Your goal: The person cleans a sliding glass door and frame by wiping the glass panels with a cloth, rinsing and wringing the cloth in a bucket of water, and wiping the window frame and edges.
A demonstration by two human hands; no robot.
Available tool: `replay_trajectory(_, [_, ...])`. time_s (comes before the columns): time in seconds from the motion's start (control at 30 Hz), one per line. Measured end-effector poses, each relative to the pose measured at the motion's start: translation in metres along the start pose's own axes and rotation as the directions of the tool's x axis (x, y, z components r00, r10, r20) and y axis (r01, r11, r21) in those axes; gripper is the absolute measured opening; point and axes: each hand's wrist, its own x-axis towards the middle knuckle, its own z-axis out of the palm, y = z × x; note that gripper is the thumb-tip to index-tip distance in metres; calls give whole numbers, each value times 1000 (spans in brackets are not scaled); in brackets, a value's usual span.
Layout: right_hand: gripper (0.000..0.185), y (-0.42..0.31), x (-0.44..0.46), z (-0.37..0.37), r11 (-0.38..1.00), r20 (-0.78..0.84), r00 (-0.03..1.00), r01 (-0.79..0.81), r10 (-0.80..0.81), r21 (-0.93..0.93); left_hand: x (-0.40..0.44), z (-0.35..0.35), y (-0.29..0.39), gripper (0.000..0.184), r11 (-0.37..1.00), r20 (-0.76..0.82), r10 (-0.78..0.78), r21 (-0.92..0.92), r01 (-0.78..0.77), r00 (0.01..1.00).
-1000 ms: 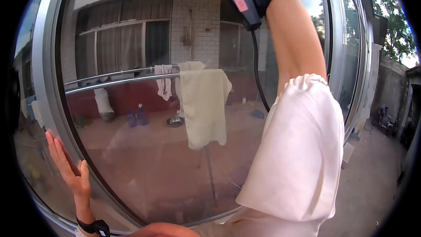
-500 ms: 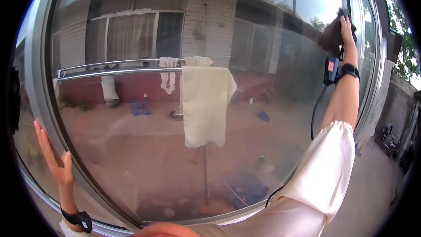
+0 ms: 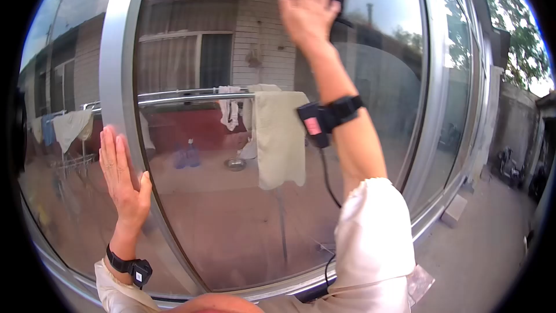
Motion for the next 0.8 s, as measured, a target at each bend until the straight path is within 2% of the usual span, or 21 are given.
replay_trajectory(0.03, [51,-40,-6,-6,994,-42,997,73,-70,84,1,-1,1,81,998,5,40,-42,-40,999])
replay_trajectory(0.07, [51,-78,-12,-11,976,-85,984,169,-158,135,1,-2,1,80,999,7,39,10,-39,999])
replay_trajectory(0.1, [50,-111,-24,-17,955,-102,979,193,-174,224,0,-2,0,78,997,16,32,71,-33,999])
replay_trajectory(0.17, [50,-158,-52,-30,852,-119,959,282,-256,441,0,-1,2,79,999,-9,52,6,-52,999])
replay_trajectory(0.23, [50,-187,-91,-53,766,-33,938,303,-346,567,1,1,-1,78,999,-34,47,27,-46,998])
replay_trajectory(0.33, [50,-186,-145,-82,674,43,855,375,-516,636,3,1,2,76,998,-36,66,18,-65,997])
replay_trajectory(0.43, [48,-131,-166,-95,644,98,809,382,-580,662,1,2,0,73,999,-7,46,28,-46,999])
replay_trajectory(0.5, [53,-64,-151,-94,728,137,842,356,-522,586,0,7,11,73,970,-24,-73,-233,66,997])
replay_trajectory(0.53, [51,-29,-140,-92,817,155,882,330,-446,473,-2,6,14,74,955,2,-112,-276,108,994])
replay_trajectory(0.63, [51,88,-115,-68,975,124,975,164,-184,152,5,10,1,74,943,12,-104,-318,103,994])
replay_trajectory(0.77, [53,243,-114,-58,994,73,992,-106,103,38,8,10,6,74,956,4,-129,-267,125,992])
replay_trajectory(0.8, [55,281,-121,-57,984,65,983,-173,171,30,8,7,4,71,978,13,-90,-186,91,996])
